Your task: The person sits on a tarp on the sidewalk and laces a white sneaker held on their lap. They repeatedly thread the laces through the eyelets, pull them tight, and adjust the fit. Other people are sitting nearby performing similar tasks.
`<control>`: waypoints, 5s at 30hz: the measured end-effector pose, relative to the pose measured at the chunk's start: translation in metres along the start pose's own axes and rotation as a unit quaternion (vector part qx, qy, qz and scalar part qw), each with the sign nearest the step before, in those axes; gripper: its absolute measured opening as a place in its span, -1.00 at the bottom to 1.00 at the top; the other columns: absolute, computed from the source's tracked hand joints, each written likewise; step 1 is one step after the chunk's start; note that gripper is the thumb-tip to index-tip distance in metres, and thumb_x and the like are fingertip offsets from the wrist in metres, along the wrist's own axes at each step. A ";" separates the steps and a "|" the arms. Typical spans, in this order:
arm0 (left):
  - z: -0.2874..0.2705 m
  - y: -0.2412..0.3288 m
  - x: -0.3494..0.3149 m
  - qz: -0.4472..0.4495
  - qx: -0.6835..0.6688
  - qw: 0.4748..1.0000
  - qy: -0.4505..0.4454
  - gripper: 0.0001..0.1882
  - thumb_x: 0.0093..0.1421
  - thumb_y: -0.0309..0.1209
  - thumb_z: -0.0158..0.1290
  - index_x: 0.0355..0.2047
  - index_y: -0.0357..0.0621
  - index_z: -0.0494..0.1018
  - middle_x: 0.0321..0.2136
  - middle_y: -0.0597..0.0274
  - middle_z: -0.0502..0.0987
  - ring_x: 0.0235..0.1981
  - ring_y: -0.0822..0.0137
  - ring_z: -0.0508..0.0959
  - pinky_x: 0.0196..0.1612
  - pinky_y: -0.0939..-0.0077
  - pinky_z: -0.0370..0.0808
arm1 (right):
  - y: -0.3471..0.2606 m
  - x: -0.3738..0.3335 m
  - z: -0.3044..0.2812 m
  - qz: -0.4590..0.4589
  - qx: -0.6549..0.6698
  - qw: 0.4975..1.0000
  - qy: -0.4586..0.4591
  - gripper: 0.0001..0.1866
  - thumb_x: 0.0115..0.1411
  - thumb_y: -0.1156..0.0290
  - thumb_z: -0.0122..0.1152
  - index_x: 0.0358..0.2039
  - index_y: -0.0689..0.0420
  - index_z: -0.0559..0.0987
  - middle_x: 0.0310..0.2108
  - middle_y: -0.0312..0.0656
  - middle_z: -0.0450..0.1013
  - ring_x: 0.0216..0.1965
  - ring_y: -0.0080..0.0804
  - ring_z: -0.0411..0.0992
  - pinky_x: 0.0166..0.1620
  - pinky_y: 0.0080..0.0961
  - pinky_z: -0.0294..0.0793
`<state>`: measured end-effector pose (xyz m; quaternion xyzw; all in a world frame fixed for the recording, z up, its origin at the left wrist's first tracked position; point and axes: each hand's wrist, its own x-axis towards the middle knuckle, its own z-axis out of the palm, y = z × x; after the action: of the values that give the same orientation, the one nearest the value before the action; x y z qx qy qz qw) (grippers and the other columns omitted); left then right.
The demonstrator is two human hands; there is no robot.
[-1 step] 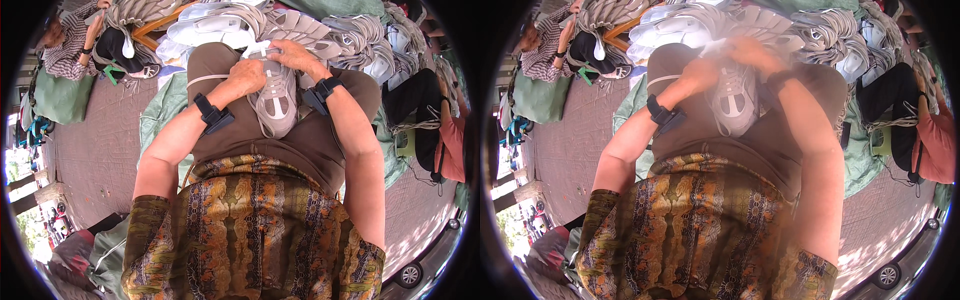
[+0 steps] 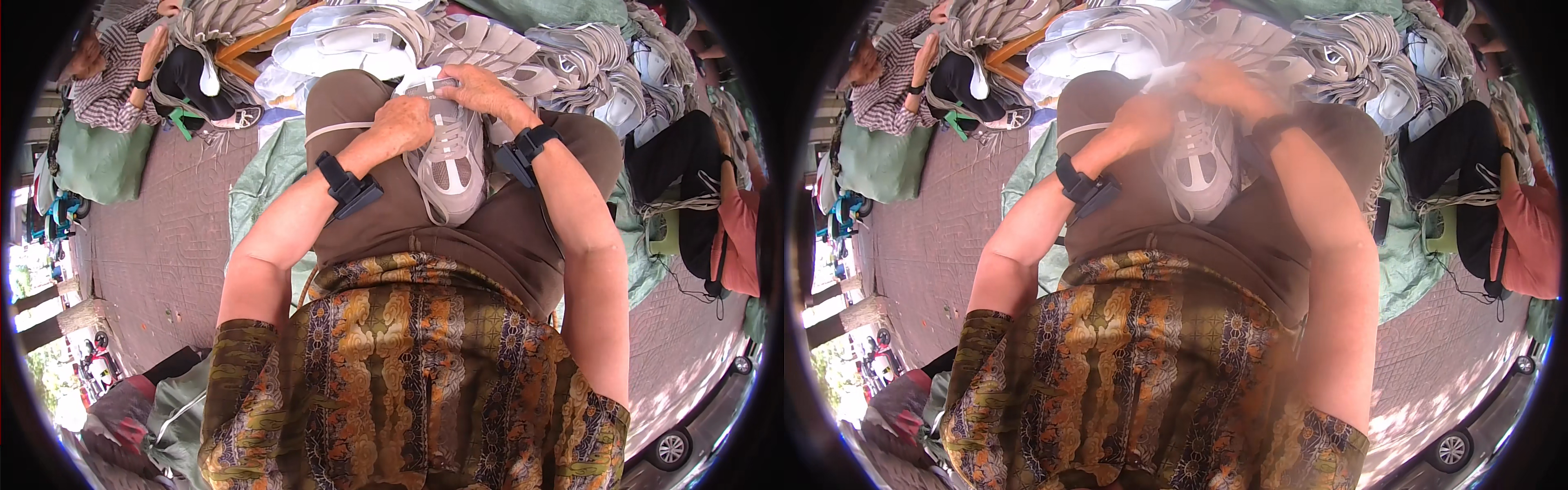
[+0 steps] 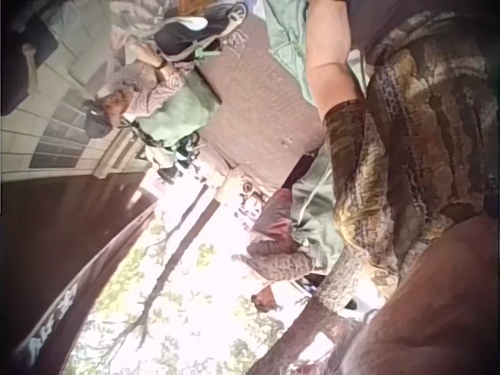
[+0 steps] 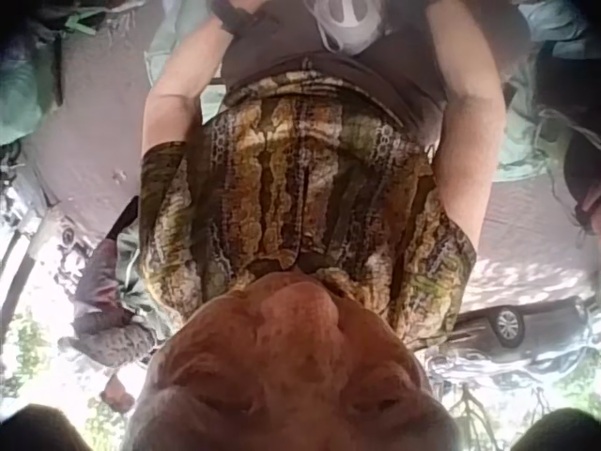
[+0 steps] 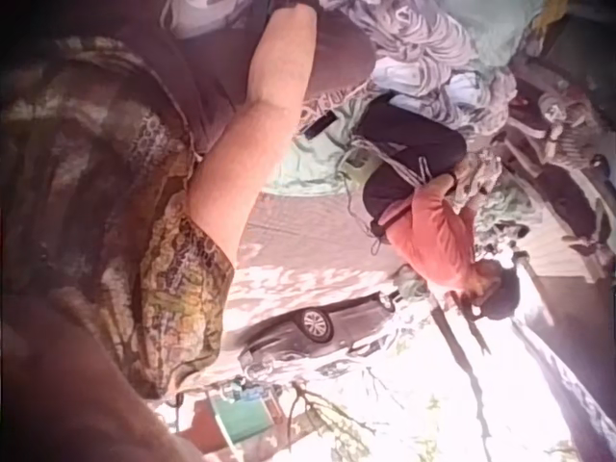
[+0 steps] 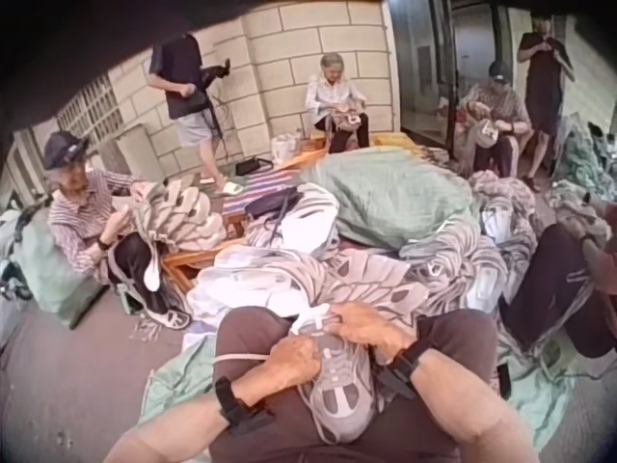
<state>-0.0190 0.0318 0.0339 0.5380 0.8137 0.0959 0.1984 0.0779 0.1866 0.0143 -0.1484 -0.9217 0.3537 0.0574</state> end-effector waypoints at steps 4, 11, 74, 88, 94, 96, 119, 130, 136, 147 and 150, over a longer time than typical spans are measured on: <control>0.005 -0.008 0.006 0.017 0.029 0.999 -0.022 -0.71 -0.03 -0.40 -0.06 -0.33 -0.28 0.54 -0.31 -0.19 0.53 -0.21 -0.10 0.53 -0.12 0.11 0.45 | -0.001 -0.002 0.001 -0.002 0.029 0.999 0.024 -0.66 0.08 0.18 0.18 -0.19 0.11 0.50 -0.34 -0.07 0.49 -0.27 -0.21 0.45 -0.18 -0.36 0.39; 0.029 -0.037 0.034 0.066 0.003 0.998 -0.017 -0.72 -0.02 -0.41 -0.06 -0.34 -0.27 0.54 -0.29 -0.19 0.53 -0.22 -0.07 0.53 -0.15 0.13 0.45 | 0.000 -0.003 0.005 -0.016 0.013 0.999 0.048 -0.66 0.07 0.19 0.20 -0.18 0.09 0.51 -0.33 -0.08 0.49 -0.27 -0.24 0.45 -0.18 -0.36 0.39; -0.037 -0.018 0.035 0.080 -0.279 0.930 -0.224 -0.49 -0.10 -0.42 0.09 -0.07 -0.28 0.37 -0.26 0.18 0.47 -0.29 0.37 0.41 -0.18 0.53 0.38 | -0.018 -0.054 0.020 -0.207 -0.301 0.923 0.124 -0.81 -0.06 0.53 0.09 -0.38 0.21 0.36 -0.36 -0.09 0.27 -0.38 -0.13 0.43 -0.36 -0.30 0.44; -0.029 -0.025 0.041 0.094 -0.301 0.921 -0.228 -0.40 -0.11 -0.43 0.09 0.02 -0.27 0.33 -0.26 0.19 0.46 -0.24 0.38 0.40 -0.15 0.53 0.35 | -0.018 -0.058 0.031 -0.150 -0.230 0.956 0.105 -0.84 0.07 0.49 0.13 -0.31 0.14 0.39 -0.37 -0.13 0.29 -0.39 -0.13 0.44 -0.38 -0.28 0.43; -0.024 -0.024 0.045 0.078 -0.347 0.913 -0.200 -0.55 -0.17 -0.57 0.19 -0.17 -0.24 0.44 -0.35 0.22 0.54 -0.29 0.39 0.50 -0.15 0.56 0.41 | -0.017 -0.056 0.029 -0.177 -0.265 0.943 0.095 -0.84 -0.02 0.55 0.05 -0.36 0.15 0.36 -0.38 -0.10 0.29 -0.42 -0.13 0.42 -0.43 -0.26 0.41; -0.028 -0.022 0.041 0.079 -0.340 0.914 -0.205 -0.53 -0.18 -0.57 0.20 -0.16 -0.25 0.43 -0.34 0.21 0.55 -0.28 0.37 0.51 -0.15 0.55 0.42 | -0.012 -0.056 0.025 -0.184 -0.292 0.933 0.101 -0.83 -0.03 0.56 0.03 -0.36 0.16 0.35 -0.39 -0.09 0.28 -0.43 -0.11 0.41 -0.43 -0.26 0.41; -0.031 -0.023 0.036 0.107 -0.324 0.915 -0.216 -0.53 -0.12 -0.42 0.09 -0.13 -0.28 0.36 -0.28 0.19 0.45 -0.27 0.38 0.41 -0.19 0.52 0.38 | -0.022 -0.057 0.020 -0.154 -0.168 0.972 0.061 -0.90 0.06 0.52 0.11 -0.39 0.16 0.39 -0.39 -0.10 0.30 -0.41 -0.05 0.40 -0.38 -0.23 0.40; -0.024 -0.034 0.045 0.106 -0.364 0.893 -0.241 -0.48 -0.06 -0.32 0.12 -0.04 -0.21 0.38 -0.22 0.21 0.46 -0.18 0.34 0.41 -0.07 0.50 0.33 | 0.037 -0.101 -0.088 -0.177 -0.390 0.892 0.143 -0.79 -0.11 0.64 0.04 -0.37 0.21 0.41 -0.37 -0.03 0.40 -0.37 -0.06 0.44 -0.28 -0.25 0.47; -0.015 -0.035 0.046 0.095 -0.410 0.891 -0.172 -0.52 -0.06 -0.40 0.19 -0.09 -0.24 0.38 -0.30 0.20 0.50 -0.24 0.36 0.46 -0.14 0.51 0.39 | 0.124 -0.205 -0.171 0.185 -0.460 0.864 0.089 -0.81 0.06 0.55 0.02 -0.26 0.17 0.45 -0.33 -0.01 0.45 -0.33 0.00 0.45 -0.33 -0.20 0.42; -0.005 -0.021 -0.019 0.155 0.011 0.973 0.170 -0.70 -0.12 -0.22 0.10 -0.41 -0.14 0.46 -0.37 0.02 0.50 -0.37 0.03 0.53 -0.31 0.19 0.48 | -0.004 -0.112 -0.071 -0.080 -0.301 0.942 0.123 -0.90 0.00 0.49 0.07 -0.42 0.16 0.50 -0.46 0.04 0.44 -0.47 0.03 0.44 -0.42 -0.18 0.42; 0.012 -0.017 -0.026 0.110 0.057 0.979 0.163 -0.69 -0.10 -0.30 0.09 -0.36 -0.24 0.44 -0.31 -0.06 0.48 -0.35 0.04 0.54 -0.34 0.19 0.49 | -0.006 -0.086 -0.032 -0.077 -0.288 0.954 0.032 -0.77 -0.04 0.43 0.13 -0.32 0.17 0.42 -0.37 0.00 0.43 -0.40 0.01 0.46 -0.36 -0.15 0.44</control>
<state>-0.0192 0.0009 0.0221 0.6118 0.7750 0.1573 0.0208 0.1647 0.1761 0.0419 -0.0985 -0.9908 0.0629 0.0684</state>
